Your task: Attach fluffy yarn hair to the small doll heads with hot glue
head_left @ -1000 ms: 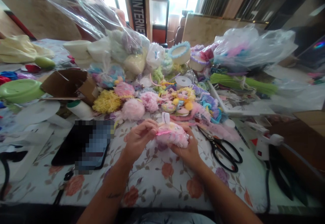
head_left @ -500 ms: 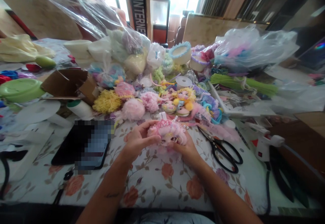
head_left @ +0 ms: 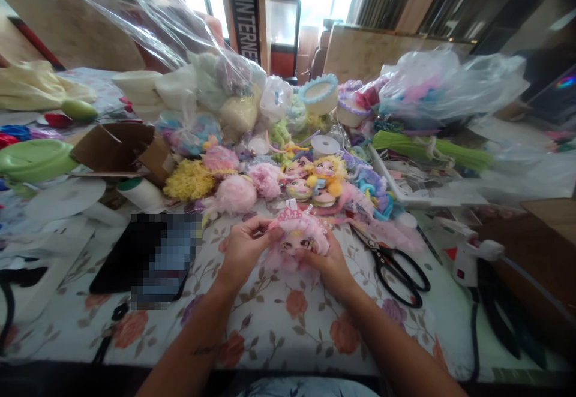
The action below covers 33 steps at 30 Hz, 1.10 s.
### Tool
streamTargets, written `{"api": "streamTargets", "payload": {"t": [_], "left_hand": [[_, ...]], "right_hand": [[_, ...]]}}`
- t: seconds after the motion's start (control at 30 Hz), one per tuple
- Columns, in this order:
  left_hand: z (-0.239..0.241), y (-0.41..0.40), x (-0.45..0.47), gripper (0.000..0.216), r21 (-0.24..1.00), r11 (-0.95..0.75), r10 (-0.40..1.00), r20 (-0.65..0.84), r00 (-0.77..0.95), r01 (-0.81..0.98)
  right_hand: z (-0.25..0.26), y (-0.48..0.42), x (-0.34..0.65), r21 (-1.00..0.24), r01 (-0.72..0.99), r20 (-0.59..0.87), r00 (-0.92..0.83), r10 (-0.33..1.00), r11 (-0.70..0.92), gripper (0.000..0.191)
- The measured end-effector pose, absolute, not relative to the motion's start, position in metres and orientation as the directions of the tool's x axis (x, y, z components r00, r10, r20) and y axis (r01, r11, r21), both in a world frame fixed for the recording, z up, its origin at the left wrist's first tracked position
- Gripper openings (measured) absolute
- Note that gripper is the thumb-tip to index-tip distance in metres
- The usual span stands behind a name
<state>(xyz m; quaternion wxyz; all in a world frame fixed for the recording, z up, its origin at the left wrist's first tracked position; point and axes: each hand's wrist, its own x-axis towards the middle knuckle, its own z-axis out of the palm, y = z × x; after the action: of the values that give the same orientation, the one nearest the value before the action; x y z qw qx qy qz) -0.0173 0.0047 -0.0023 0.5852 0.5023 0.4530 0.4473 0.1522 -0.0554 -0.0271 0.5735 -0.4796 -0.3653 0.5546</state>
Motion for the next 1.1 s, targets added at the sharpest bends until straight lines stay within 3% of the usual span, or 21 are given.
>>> {"api": "streamTargets", "payload": {"t": [0.2, 0.37, 0.63, 0.73, 0.83, 1.0, 1.1], "left_hand": [[0.001, 0.01, -0.026, 0.04, 0.901, 0.311, 0.918, -0.202, 0.341, -0.303], [0.004, 0.011, -0.027, 0.032, 0.876, 0.425, 0.844, -0.292, 0.45, -0.229], [-0.002, 0.006, -0.016, 0.028, 0.92, 0.332, 0.91, -0.255, 0.328, -0.207], [-0.008, 0.003, -0.011, 0.028, 0.966, 0.219, 0.96, -0.188, 0.208, -0.139], [-0.008, 0.0, -0.007, 0.032, 0.975, 0.144, 0.979, -0.115, 0.169, -0.168], [0.004, 0.004, -0.013, 0.043, 0.791, 0.306, 0.941, -0.165, 0.296, -0.53], [0.006, 0.006, -0.02, 0.036, 0.74, 0.41, 0.891, -0.2, 0.408, -0.533]], "right_hand": [[-0.02, -0.055, 0.147, -0.886, -0.452, -0.133, 0.027, 0.991, -0.106, 0.058], [-0.014, -0.058, 0.145, -0.902, -0.419, -0.136, 0.042, 0.99, -0.106, 0.056], [-0.018, -0.056, 0.149, -0.962, -0.272, -0.047, 0.165, 0.985, -0.001, 0.059], [-0.019, -0.055, 0.146, -0.982, -0.187, -0.045, 0.248, 0.968, 0.002, 0.057], [-0.017, -0.055, 0.145, -0.978, -0.21, -0.052, 0.274, 0.96, 0.007, 0.058], [-0.013, -0.055, 0.152, -0.921, -0.388, -0.042, 0.064, 0.997, -0.014, 0.051], [-0.016, -0.056, 0.157, -0.894, -0.439, -0.083, -0.041, 0.996, -0.093, 0.054]]}}
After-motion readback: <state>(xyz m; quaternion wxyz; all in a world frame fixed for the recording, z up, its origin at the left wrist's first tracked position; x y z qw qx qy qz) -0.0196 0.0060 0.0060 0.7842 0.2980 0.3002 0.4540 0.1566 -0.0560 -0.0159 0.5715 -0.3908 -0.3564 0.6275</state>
